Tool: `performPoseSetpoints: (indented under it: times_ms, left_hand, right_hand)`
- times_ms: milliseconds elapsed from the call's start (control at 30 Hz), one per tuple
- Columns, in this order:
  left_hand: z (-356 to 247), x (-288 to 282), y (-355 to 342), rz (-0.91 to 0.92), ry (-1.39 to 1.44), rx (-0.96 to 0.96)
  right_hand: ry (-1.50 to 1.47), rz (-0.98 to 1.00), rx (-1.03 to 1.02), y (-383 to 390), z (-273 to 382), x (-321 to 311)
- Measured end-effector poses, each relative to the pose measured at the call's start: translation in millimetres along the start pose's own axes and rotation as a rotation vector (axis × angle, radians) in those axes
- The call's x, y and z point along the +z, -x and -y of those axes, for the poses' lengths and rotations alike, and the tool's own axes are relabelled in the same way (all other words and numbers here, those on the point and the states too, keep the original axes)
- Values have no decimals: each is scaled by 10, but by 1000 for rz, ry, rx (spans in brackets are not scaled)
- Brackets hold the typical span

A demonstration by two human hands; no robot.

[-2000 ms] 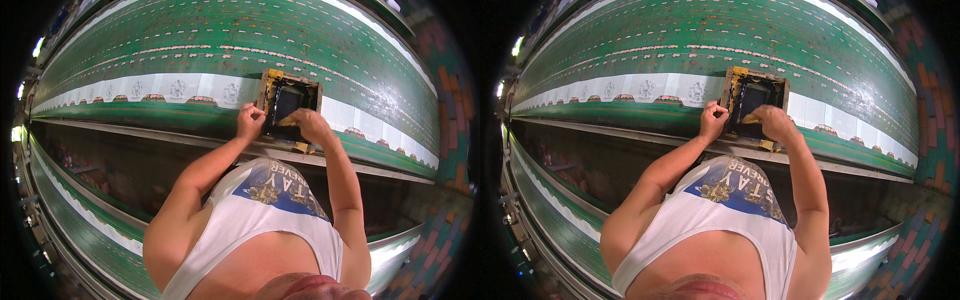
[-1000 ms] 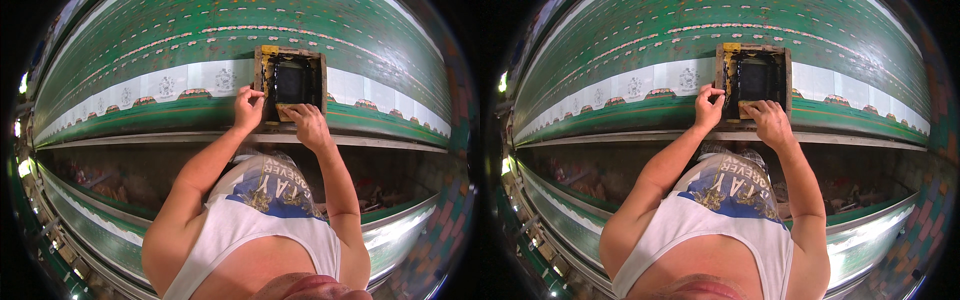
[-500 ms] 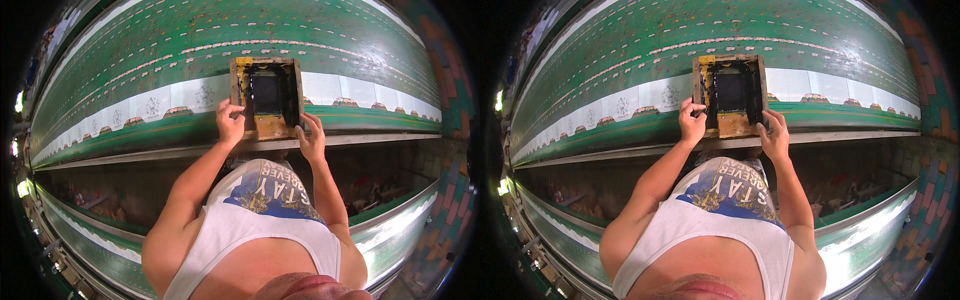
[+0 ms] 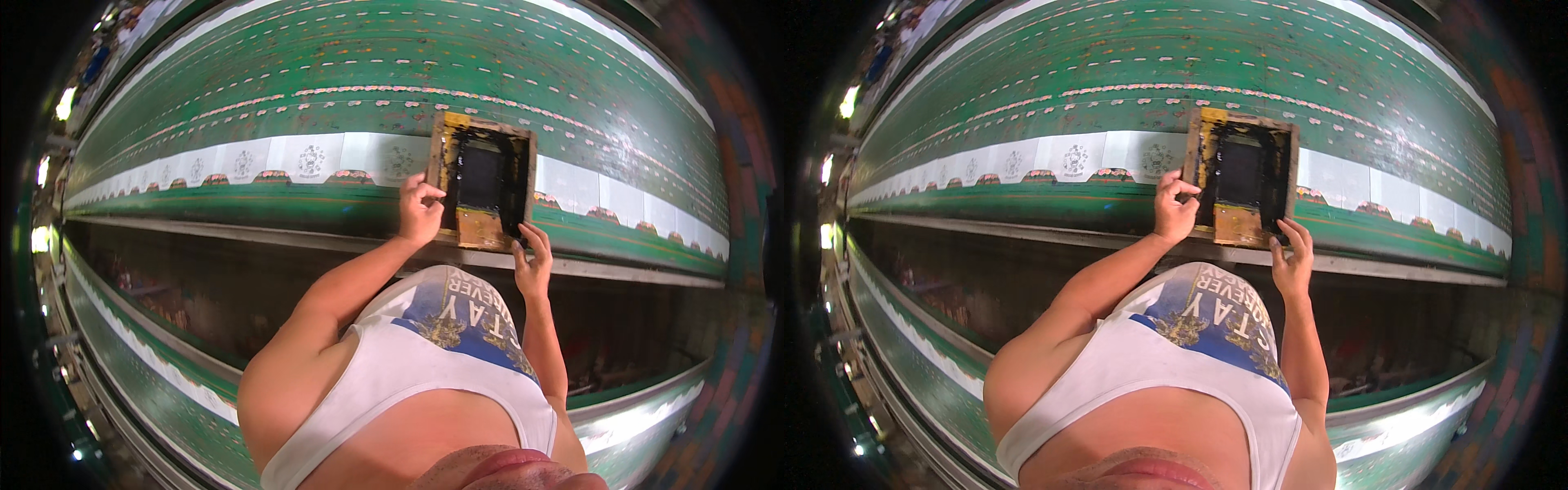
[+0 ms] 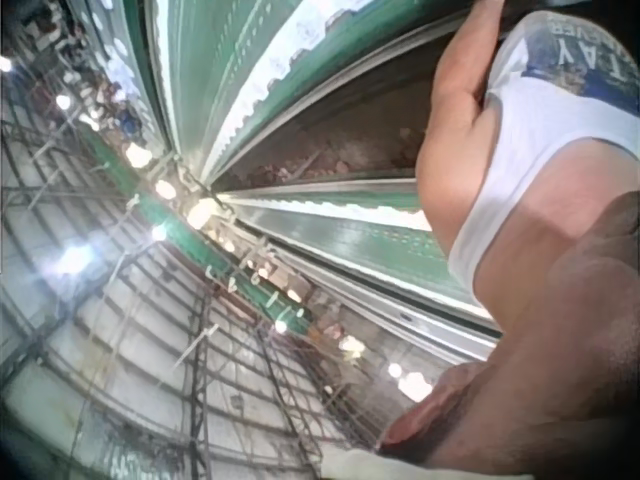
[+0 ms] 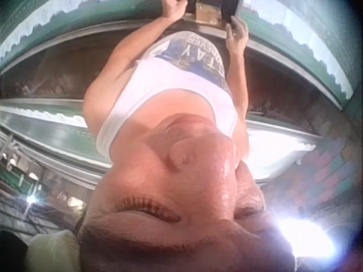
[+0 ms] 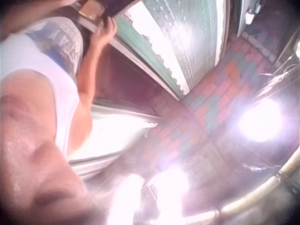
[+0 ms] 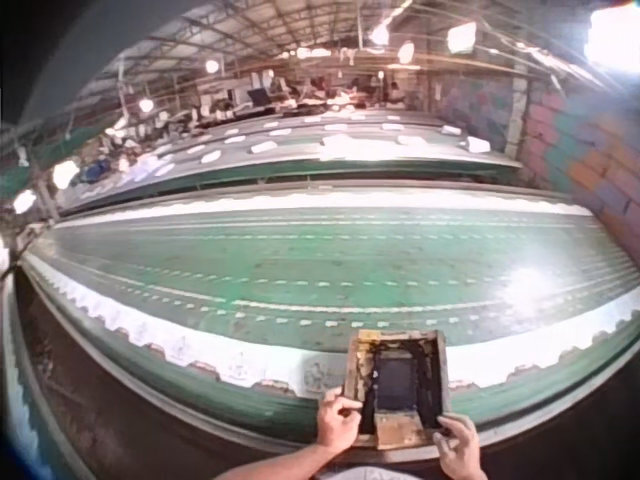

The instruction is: The person uses a squeegee to spread ink across a screen printing frame held over a long green workbench. The person repeatedly pulls the squeegee across the screen to coat it with ink, maintaining a steady rhythm.

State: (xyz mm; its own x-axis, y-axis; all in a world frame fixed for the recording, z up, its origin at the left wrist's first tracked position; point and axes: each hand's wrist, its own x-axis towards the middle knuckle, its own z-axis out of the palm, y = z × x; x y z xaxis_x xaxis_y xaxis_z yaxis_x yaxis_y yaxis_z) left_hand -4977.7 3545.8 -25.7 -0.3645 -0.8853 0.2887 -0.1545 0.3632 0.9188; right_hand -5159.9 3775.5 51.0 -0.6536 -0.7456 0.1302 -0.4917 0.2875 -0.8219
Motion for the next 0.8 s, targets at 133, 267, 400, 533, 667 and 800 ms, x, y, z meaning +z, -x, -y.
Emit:
performPoseSetpoints:
  times_ms: [133, 267, 400, 533, 667, 800]
  left_hand:
    - [-110, 293, 85, -13, 42, -45]
    - [-165, 370, 90, -3, -78, -9]
    - [-167, 355, 59, -1, -58, -35]
    - [-99, 335, 43, -18, -37, -26]
    - [-68, 305, 36, -2, -55, -45]
    - [-103, 305, 34, -20, -23, -90]
  right_hand:
    - [310, 97, -236, -44, -45, -260]
    - [326, 264, -418, -121, 39, -273]
    - [323, 350, -509, -267, 149, -169]
    - [370, 420, -563, -434, 204, -108]
    - [381, 453, -614, -625, 269, -110]
    - [421, 461, -637, -787, 316, -85]
